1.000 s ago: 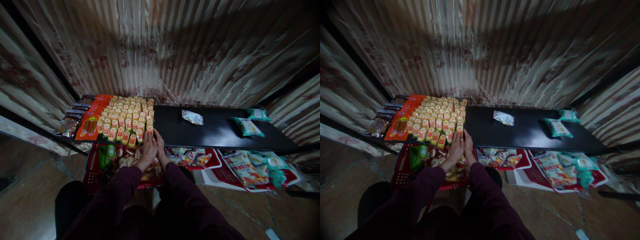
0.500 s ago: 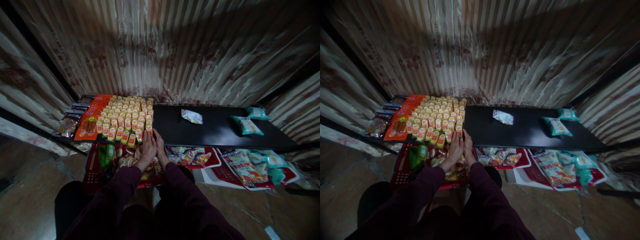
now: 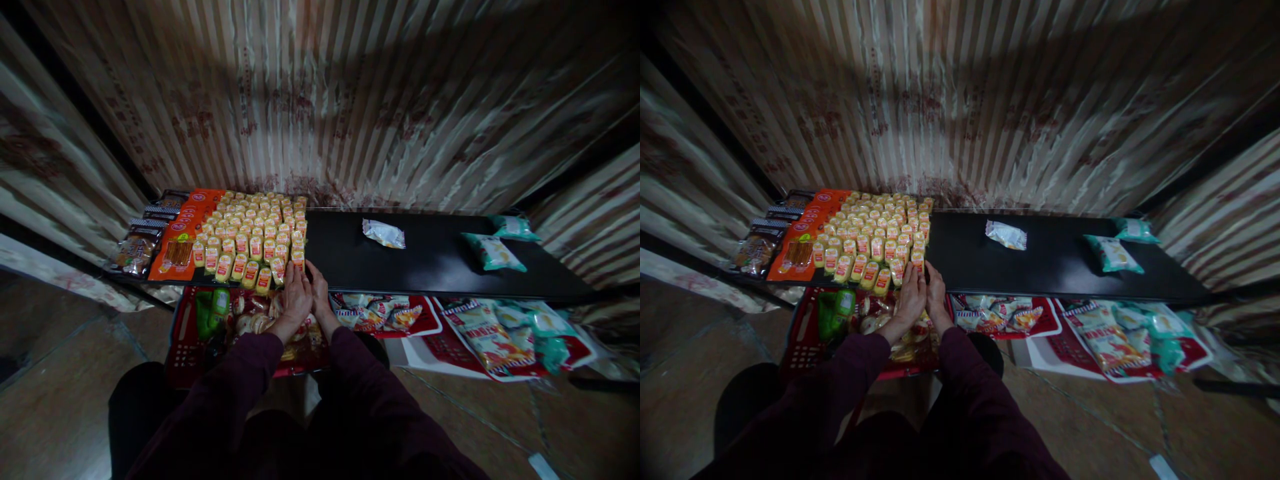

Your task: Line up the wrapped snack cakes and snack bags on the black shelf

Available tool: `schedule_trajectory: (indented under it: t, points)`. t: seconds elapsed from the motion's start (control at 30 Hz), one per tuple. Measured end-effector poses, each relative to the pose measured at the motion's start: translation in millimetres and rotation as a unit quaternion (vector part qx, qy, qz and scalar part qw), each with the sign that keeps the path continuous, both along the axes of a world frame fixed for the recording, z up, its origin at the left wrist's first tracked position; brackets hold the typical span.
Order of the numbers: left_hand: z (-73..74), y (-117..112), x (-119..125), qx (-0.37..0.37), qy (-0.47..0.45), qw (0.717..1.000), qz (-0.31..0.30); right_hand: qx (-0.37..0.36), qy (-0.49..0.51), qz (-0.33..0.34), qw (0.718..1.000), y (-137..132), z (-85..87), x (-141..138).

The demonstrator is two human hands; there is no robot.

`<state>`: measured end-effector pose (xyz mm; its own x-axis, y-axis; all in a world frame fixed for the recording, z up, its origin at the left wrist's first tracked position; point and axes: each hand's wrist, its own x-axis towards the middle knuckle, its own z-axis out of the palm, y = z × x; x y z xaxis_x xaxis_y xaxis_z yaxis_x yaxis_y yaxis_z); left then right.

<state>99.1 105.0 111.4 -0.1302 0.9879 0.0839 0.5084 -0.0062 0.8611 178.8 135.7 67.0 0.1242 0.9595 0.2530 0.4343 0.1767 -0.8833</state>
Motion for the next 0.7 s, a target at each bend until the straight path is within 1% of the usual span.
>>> schedule_trajectory:
  t: [0.17, 0.5, 0.7]
  points:
    - [-1.9, -1.2, -0.8, 0.008, -0.012, 1.000, 0.000, 0.001, 0.018, -0.002, 1.000, -0.6, -3.4, 0.0]
    - [1.9, -3.4, -1.5, -0.004, 0.003, 1.000, -0.001, 0.000, 0.028, 0.005, 1.000, -4.5, 5.1, -2.3]
    - [6.9, -6.1, -3.8, 0.003, 0.003, 1.000, -0.009, 0.001, 0.023, 0.006, 1.000, -6.7, 5.3, -2.7]
